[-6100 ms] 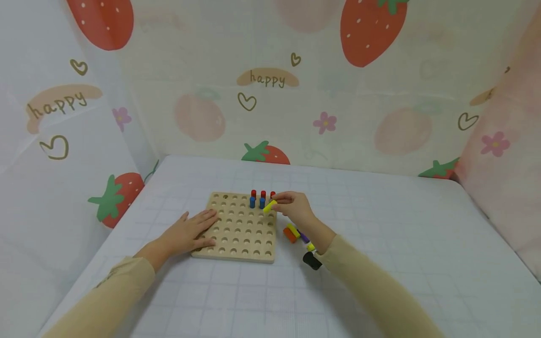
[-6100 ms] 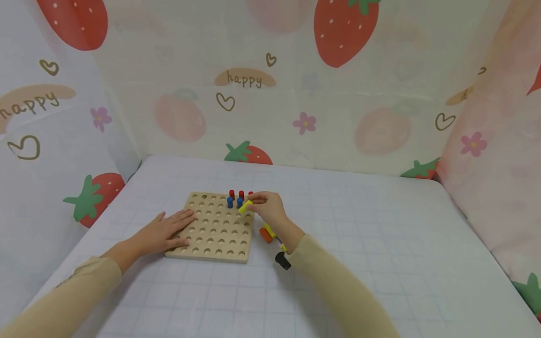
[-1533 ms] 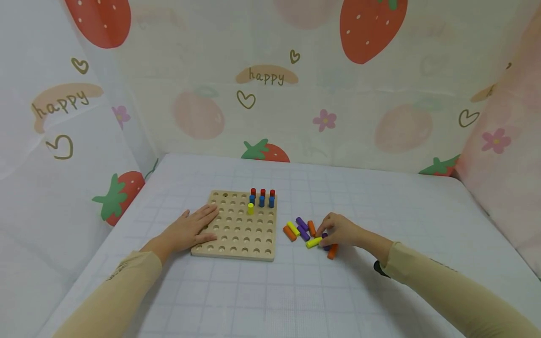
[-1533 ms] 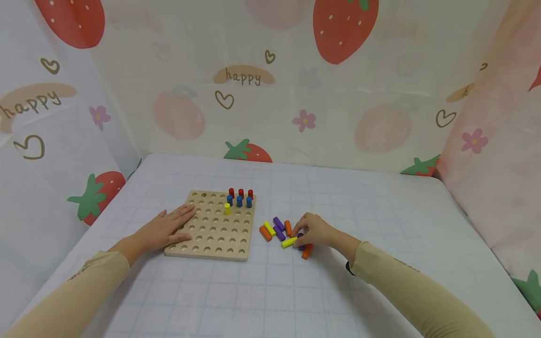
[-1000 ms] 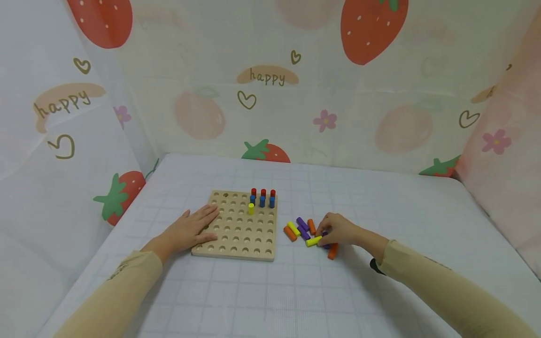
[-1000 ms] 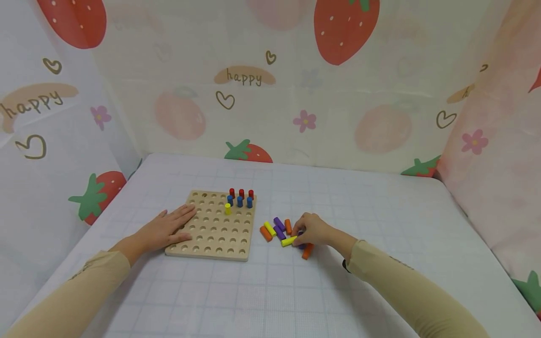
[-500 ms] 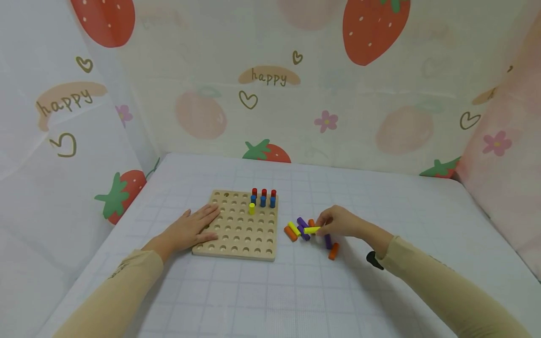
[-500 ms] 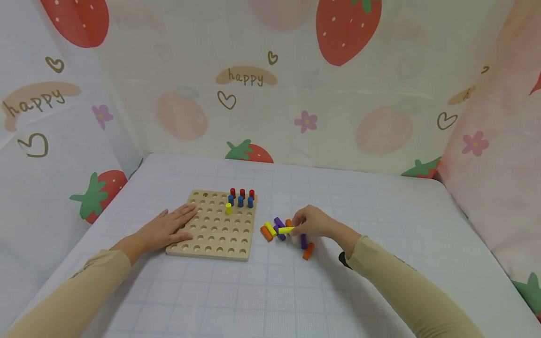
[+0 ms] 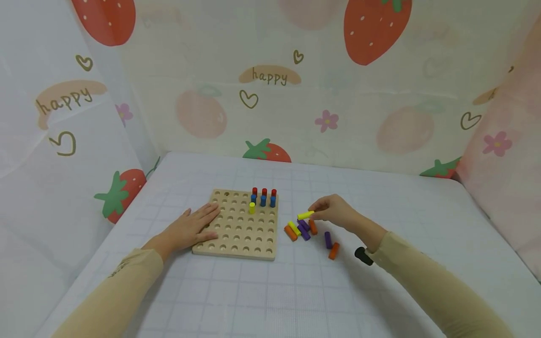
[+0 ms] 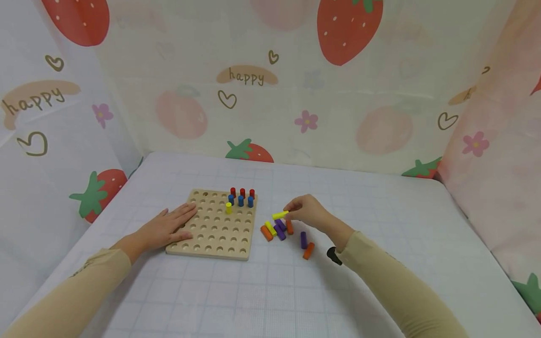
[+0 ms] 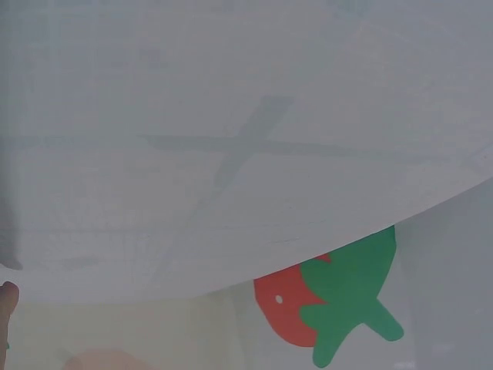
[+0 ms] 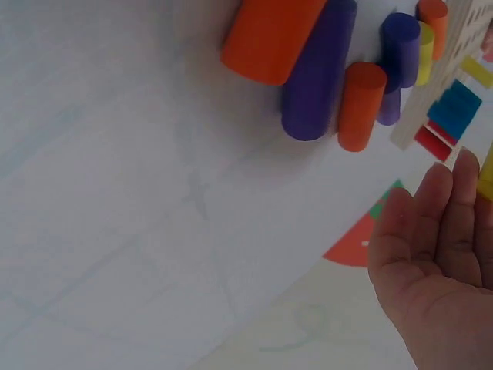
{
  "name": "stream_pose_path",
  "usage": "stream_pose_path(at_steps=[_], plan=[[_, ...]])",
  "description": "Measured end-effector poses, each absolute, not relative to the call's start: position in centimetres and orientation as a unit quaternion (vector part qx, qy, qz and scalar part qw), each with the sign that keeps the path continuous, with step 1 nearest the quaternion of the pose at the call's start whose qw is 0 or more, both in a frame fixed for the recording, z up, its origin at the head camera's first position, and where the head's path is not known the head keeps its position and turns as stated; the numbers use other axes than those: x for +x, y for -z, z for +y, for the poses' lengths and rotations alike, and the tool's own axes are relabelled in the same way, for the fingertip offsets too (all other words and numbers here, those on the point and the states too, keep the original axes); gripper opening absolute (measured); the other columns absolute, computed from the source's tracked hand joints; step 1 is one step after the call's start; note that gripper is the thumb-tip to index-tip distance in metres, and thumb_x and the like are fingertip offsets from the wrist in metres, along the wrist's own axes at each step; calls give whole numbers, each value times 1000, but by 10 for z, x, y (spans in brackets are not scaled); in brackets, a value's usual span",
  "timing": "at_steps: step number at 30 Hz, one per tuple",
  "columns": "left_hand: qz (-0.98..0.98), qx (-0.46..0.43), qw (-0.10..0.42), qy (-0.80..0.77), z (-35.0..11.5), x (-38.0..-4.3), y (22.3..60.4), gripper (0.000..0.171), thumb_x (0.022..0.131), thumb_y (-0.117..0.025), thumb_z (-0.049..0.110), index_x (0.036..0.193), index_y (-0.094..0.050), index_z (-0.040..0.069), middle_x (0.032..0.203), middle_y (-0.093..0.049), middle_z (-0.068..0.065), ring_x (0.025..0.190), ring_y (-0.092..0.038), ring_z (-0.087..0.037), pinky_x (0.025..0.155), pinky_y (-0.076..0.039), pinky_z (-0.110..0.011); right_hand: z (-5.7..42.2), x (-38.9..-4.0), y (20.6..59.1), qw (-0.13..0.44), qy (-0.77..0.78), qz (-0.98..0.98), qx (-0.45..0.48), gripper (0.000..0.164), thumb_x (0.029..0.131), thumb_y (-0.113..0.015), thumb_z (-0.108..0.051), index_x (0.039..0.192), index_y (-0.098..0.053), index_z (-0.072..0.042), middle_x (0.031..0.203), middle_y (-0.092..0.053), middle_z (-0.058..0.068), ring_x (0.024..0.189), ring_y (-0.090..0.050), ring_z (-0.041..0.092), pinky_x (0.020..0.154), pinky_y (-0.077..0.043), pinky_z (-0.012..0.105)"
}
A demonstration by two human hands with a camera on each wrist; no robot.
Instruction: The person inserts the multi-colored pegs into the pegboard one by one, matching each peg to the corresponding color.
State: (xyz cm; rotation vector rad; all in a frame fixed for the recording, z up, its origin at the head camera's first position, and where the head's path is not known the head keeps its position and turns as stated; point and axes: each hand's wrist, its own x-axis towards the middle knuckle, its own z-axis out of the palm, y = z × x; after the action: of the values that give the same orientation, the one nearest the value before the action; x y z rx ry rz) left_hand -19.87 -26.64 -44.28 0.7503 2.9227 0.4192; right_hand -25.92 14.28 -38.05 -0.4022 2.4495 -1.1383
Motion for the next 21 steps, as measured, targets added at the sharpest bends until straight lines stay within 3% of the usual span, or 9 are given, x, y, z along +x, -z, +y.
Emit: stream_pose_path(at_steps=[4,12,21], plan=[[958,247,48,-139,-267,-199,443,76,98,-51,49,153,-27,2,158,-22,-17,145,-18,-35,108,-13,-68,134,-261,378,208,436,867,-121,27,93,-66,-12,116,-67,2,104,-70,9,101,-62,31,91,-50,43],[957,246,51,-145,-264,-197,439,76,98,-52,48,153,-27,2,158,-22,-17,145,-18,-35,108,-13,-67,116,-265,380,206,479,850,-74,35,95,-65,-14,127,-62,0,122,-64,13,108,-59,30,95,-48,40],[957,246,53,-143,-263,-193,434,74,99,-50,47,152,-28,1,158,-23,-18,145,-18,-35,108,-15,-67,92,-266,377,200,490,847,-48,34,92,-68,-11,124,-64,1,121,-64,13,105,-59,28,93,-48,38]])
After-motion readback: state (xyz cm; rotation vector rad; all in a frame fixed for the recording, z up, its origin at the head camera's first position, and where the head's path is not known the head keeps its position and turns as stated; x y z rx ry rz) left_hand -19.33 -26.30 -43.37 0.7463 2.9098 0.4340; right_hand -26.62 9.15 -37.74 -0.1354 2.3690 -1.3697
